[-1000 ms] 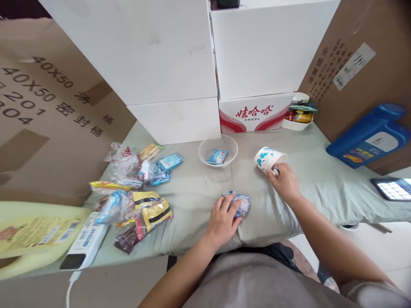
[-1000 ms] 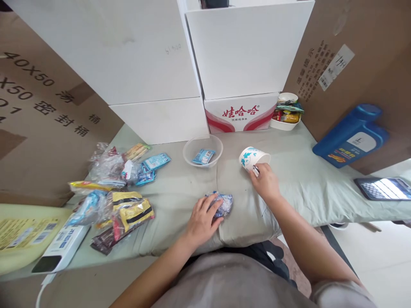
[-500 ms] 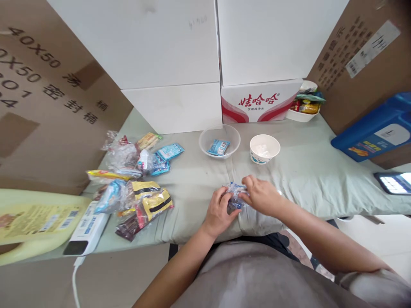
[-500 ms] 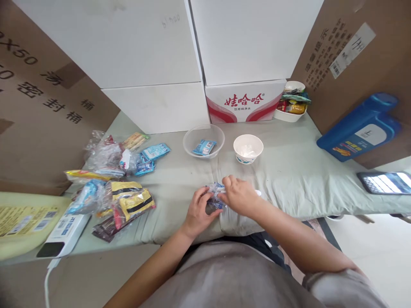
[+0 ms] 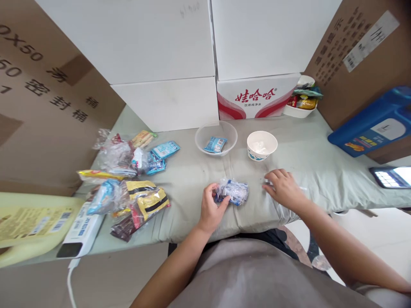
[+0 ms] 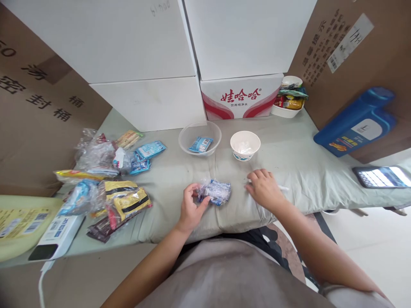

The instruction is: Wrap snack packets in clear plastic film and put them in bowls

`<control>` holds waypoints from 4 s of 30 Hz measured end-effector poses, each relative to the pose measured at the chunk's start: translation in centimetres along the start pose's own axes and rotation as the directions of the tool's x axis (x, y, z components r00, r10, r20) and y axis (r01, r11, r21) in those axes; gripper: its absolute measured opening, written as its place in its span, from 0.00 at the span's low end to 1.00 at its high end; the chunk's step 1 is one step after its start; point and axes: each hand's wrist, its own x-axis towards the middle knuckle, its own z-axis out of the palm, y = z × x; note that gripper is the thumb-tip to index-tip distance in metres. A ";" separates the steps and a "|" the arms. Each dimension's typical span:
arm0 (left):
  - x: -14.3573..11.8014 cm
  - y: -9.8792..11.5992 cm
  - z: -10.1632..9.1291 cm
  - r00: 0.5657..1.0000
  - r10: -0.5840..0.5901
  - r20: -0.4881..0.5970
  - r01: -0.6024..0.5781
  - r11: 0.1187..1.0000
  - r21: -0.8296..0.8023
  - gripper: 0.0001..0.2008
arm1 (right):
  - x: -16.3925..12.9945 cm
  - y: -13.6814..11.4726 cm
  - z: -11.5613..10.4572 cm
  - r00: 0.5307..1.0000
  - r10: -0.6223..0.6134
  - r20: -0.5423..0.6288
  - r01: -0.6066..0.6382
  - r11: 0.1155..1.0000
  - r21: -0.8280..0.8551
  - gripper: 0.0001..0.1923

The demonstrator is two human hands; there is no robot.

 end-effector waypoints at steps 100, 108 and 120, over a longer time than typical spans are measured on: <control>11.6 3.7 -3.2 0.668 -0.281 0.689 0.320 0.945 0.076 0.03 | 0.5 -6.1 6.3 0.954 -0.282 -0.097 0.296 0.937 0.186 0.29; 8.4 3.6 -0.1 0.760 -0.103 0.642 -0.054 0.974 0.220 0.06 | 0.4 -5.7 6.3 0.951 -0.308 -0.020 0.303 0.921 0.244 0.34; 14.2 6.7 -6.3 0.878 -0.224 0.422 0.223 0.973 0.053 0.09 | 0.5 -6.1 5.7 0.969 -0.242 -0.054 0.247 0.933 0.263 0.27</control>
